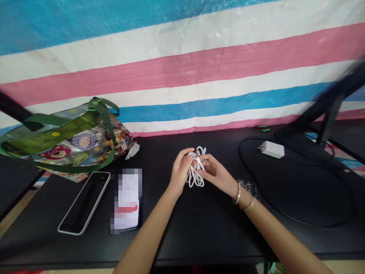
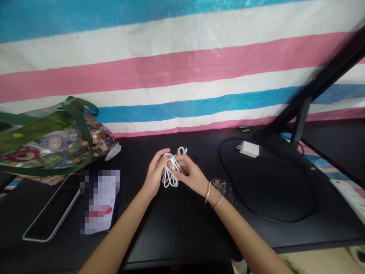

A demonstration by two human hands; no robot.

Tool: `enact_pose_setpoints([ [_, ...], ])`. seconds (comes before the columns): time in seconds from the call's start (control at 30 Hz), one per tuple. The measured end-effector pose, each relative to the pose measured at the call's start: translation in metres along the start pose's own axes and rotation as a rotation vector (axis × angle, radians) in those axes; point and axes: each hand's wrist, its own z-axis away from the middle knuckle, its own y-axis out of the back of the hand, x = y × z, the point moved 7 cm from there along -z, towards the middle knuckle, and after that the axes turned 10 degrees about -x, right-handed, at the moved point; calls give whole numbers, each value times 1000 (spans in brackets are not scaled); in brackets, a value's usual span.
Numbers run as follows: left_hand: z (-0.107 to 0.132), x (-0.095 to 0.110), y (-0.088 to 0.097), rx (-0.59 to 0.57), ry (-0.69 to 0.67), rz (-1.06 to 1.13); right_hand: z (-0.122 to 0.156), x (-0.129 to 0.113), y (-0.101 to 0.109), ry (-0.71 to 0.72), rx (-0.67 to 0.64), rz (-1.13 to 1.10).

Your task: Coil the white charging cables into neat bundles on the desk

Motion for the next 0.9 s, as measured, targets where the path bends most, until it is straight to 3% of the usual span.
enact_pose_setpoints([
  [0.47,-1,-7,3,97,116,225,2,-6,13,7,137,69],
  [0.73,-2,-13,3,84,176,330,0,-1,10,-35,46,-79],
  [0.9,-3,-11,1,52,156,359,0,-3,11,-28,57,-94],
])
